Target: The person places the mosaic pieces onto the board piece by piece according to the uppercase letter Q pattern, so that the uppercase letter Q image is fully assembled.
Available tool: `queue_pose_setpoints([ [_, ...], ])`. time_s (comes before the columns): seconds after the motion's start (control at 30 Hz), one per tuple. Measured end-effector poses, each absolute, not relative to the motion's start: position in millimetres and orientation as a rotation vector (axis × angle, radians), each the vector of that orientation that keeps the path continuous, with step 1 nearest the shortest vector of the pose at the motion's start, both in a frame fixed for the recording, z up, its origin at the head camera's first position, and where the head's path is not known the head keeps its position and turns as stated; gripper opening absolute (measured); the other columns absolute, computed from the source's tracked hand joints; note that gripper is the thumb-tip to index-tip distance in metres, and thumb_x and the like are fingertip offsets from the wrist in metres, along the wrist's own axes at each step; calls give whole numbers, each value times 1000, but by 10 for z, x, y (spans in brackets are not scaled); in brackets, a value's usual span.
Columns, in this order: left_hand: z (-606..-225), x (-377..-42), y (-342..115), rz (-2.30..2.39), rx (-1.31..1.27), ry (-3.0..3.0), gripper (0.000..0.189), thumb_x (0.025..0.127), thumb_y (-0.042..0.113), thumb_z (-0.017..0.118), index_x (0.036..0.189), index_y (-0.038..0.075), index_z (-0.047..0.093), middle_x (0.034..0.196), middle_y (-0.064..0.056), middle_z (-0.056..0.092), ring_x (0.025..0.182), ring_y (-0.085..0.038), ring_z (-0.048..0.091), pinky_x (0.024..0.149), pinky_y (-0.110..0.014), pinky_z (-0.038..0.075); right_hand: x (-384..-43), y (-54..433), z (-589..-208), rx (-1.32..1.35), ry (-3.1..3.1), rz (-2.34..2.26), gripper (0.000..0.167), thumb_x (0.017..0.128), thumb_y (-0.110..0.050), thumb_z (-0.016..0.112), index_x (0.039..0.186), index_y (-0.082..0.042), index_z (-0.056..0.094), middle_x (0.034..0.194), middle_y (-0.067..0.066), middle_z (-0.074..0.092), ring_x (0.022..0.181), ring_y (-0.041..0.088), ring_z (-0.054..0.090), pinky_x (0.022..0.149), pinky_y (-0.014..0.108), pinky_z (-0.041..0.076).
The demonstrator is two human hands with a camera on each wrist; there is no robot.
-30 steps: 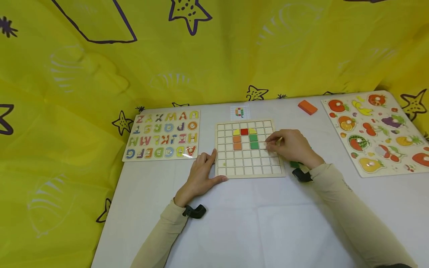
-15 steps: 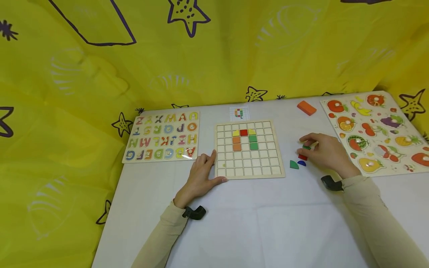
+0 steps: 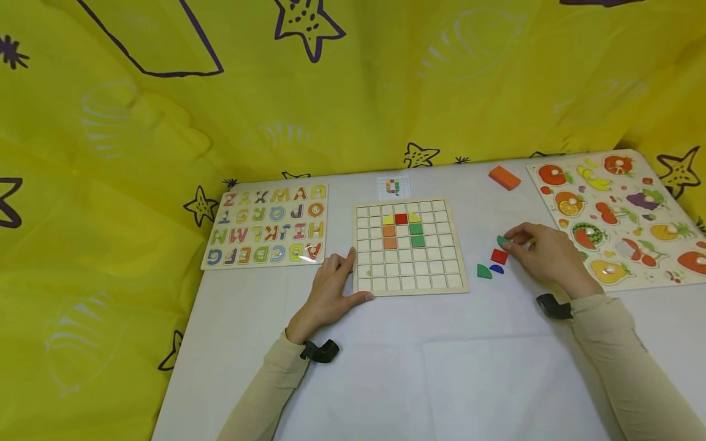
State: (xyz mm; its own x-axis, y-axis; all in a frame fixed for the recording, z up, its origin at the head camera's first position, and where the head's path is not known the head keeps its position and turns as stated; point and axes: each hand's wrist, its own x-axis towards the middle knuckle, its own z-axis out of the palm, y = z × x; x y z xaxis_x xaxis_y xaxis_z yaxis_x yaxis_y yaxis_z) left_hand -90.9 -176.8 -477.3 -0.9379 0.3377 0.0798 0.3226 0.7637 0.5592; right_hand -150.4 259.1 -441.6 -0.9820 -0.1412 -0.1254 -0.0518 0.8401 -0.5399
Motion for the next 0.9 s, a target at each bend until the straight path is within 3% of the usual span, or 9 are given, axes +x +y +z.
queue_pose_setpoints([
  [0.2, -4784, -907, -1766, 913, 538, 2919, 105, 85, 41, 90, 164, -1, 34, 106, -7, 48, 94, -17, 38, 85, -32, 31, -1508, 2587, -4433, -167, 2869, -856, 25, 106, -24, 66, 123, -7, 72, 107, 17, 69, 89, 31, 58, 66, 34, 42],
  [0.53, -4780, -900, -1770, 911, 543, 2924, 105, 85, 41, 90, 164, 0, 34, 108, -9, 49, 96, -18, 39, 86, -34, 33, -1523, 2618, -4430, -172, 2829, -856, 29, 101, -17, 71, 128, -6, 69, 115, 20, 69, 93, 33, 60, 70, 33, 44],
  [0.73, -4775, -907, -1770, 908, 542, 2920, 106, 85, 41, 90, 164, 0, 34, 111, -10, 51, 97, -19, 40, 87, -34, 34, -1535, 2597, -4430, -206, 2850, -878, 29, 103, -17, 70, 127, -1, 66, 111, 21, 69, 93, 33, 62, 74, 33, 45],
  [0.9, -4784, -914, -1772, 908, 545, 2925, 105, 84, 40, 90, 164, 0, 34, 111, -11, 51, 97, -20, 41, 87, -35, 34, -1531, 2490, -4433, -271, 2895, -975, 28, 101, -16, 73, 124, 1, 67, 105, 20, 72, 89, 30, 66, 71, 25, 46],
])
